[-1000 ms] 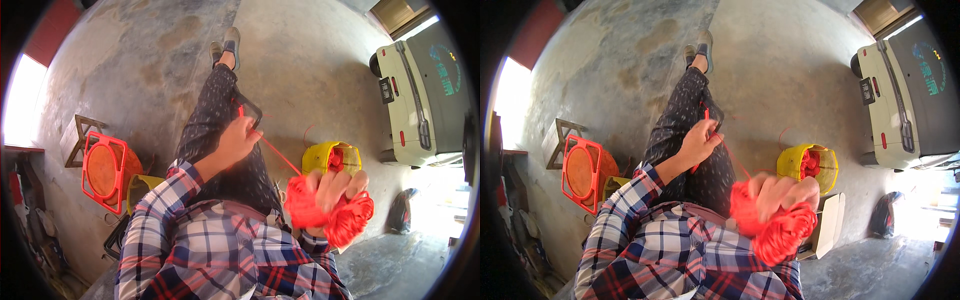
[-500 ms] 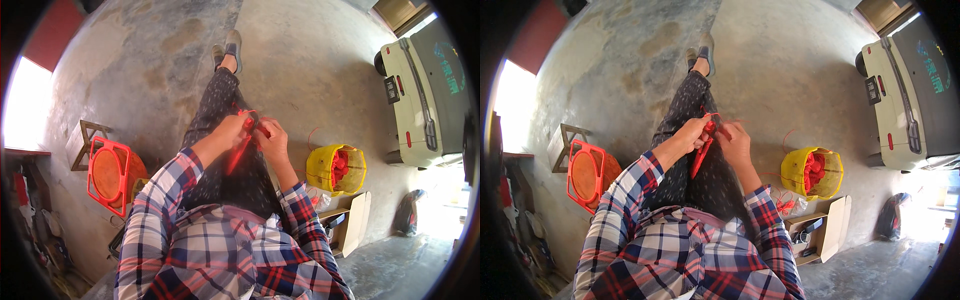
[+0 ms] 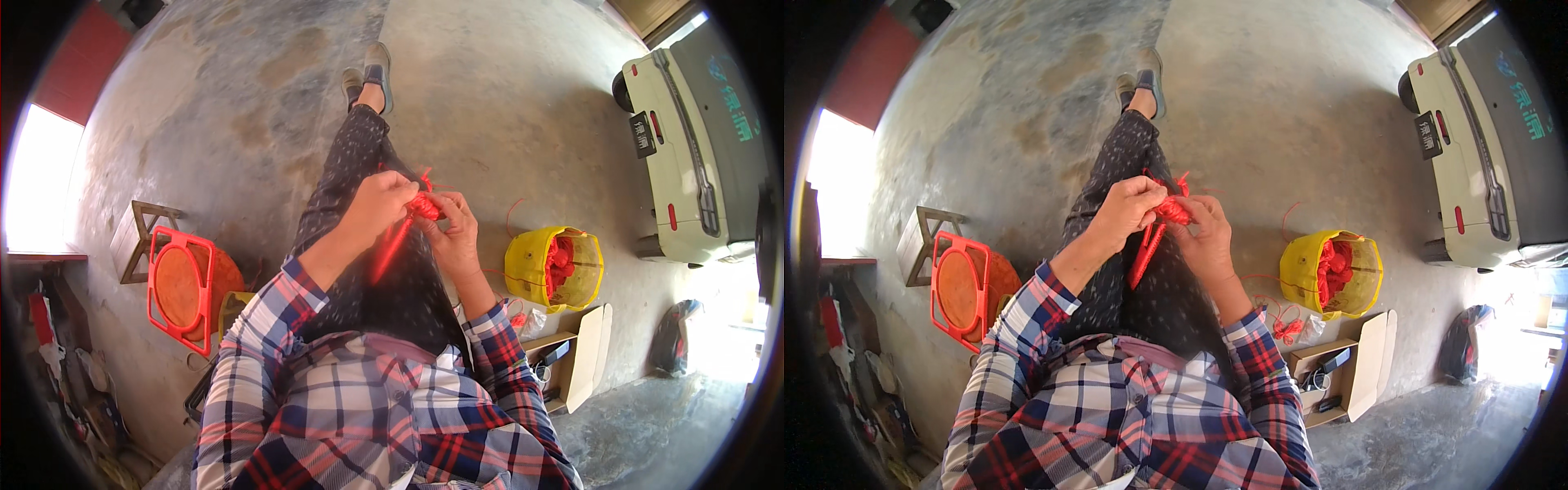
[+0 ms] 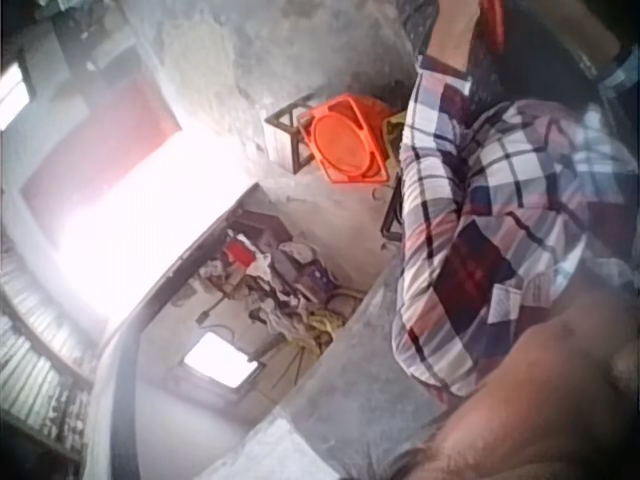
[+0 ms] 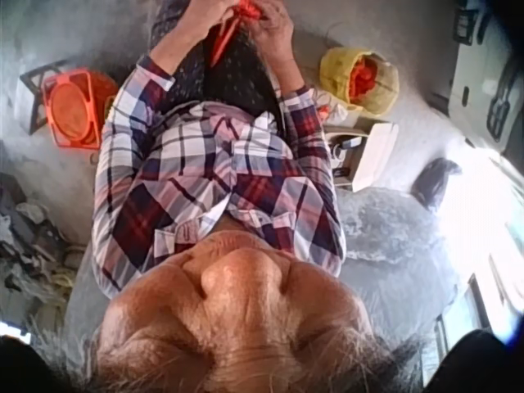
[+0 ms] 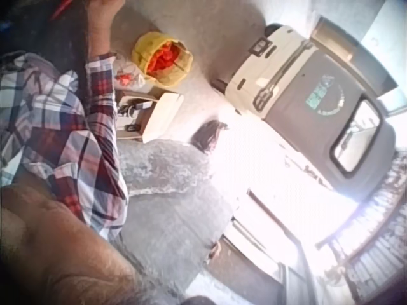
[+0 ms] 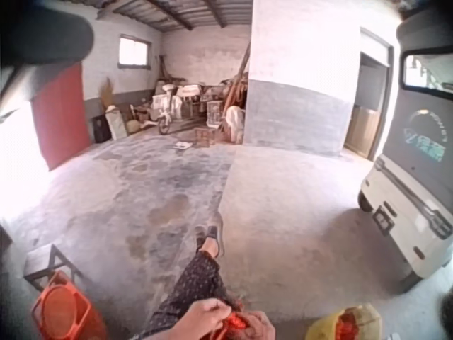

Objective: The person winds a red plastic cord around a black circular frame by hand.

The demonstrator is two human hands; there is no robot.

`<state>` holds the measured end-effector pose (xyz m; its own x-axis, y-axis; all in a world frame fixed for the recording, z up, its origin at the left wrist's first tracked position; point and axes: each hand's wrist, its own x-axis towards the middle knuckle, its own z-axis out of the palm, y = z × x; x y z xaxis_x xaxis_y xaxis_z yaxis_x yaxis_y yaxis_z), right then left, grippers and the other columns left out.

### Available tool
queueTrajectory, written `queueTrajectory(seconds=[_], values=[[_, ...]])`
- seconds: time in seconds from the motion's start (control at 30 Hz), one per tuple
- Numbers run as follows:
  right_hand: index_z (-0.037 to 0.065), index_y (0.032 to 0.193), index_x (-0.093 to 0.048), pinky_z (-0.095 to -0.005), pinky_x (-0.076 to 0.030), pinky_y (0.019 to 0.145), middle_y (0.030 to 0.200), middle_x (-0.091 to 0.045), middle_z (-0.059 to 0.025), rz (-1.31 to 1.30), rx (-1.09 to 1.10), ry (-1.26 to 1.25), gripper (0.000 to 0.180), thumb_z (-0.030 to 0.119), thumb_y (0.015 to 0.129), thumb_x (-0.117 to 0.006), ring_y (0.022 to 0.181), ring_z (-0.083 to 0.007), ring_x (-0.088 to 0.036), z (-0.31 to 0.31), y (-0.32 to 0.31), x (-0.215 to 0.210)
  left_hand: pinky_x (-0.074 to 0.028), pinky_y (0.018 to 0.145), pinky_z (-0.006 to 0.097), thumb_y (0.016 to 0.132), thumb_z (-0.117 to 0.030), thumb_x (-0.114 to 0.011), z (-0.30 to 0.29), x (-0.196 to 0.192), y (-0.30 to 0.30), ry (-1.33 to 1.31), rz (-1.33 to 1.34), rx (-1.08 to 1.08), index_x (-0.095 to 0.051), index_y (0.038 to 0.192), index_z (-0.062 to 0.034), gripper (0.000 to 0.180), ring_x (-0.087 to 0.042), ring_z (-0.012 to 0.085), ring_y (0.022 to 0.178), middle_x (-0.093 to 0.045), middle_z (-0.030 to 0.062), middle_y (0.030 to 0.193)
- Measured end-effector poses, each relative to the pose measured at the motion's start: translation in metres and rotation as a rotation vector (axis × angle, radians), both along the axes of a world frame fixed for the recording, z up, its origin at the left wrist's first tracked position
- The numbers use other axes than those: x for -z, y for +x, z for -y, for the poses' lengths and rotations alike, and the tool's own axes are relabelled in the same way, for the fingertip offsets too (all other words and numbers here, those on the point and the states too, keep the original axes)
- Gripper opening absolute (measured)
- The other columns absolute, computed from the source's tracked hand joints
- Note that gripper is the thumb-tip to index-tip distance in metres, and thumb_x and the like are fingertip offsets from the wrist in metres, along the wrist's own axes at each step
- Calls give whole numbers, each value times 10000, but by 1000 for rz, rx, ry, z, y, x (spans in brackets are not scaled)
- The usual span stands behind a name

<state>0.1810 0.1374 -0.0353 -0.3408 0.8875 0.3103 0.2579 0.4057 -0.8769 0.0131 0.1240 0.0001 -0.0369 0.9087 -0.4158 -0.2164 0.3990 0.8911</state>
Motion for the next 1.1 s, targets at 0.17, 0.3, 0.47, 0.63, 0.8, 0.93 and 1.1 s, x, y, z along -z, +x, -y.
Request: queueTrajectory(seconds=[0.17,0.3,0.47,0.63,0.8,0.93,1.1], values=[[26,1054,-648,-272,-461,835,956,-660,-29,-434,-219,-687,199,63,859,-651,882,-132,-603,-14,13,-1,-416,574,195,900,-155,-627,1,0,-13,120,-97,149,-633,975,5,176,-526,49,620,-640,11,816],[27,1104,-614,-269,-453,876,984,-654,-6,-669,-180,-744,243,64,869,-663,921,-87,-577,-21,15,16,-368,537,185,894,-129,-611,-8,-12,-5,-32,-54,158,-648,1006,-12,167,-482,26,574,-628,-27,794],[23,1107,-602,-257,-465,885,1017,-646,-7,-594,-38,-637,300,-14,826,-701,939,-82,-576,11,0,15,-261,436,196,901,-124,-602,-1,16,-3,-101,319,-40,-643,933,-41,98,-361,23,488,-563,-50,706],[16,1120,-595,-274,-465,905,1112,-627,-42,-632,153,-390,304,-35,832,-678,959,-112,-592,11,28,-17,-244,432,196,892,-116,-611,2,18,-8,-97,361,-171,-639,896,-48,73,-358,26,487,-518,-51,670],[48,1009,-509,-405,-460,890,814,-595,-56,-1218,102,-760,323,368,982,-472,793,-198,-582,33,62,-53,-207,405,217,916,-206,-576,3,28,3,-100,199,-91,-636,876,-70,154,-333,46,452,-537,-21,653],[80,897,-490,-371,-473,778,616,-505,-10,-1390,-458,-814,460,497,999,-324,549,-174,-506,48,114,-42,-196,389,233,926,-279,-555,0,28,-1,-151,288,19,-609,828,-77,231,-327,61,420,-618,58,689],[109,830,-445,-321,-365,505,493,-415,10,-1257,-265,-988,470,529,994,-313,381,-144,-360,94,171,-18,-177,362,245,854,-214,-543,-6,33,2,-339,229,37,-532,738,-107,159,-284,73,373,-648,171,743]])
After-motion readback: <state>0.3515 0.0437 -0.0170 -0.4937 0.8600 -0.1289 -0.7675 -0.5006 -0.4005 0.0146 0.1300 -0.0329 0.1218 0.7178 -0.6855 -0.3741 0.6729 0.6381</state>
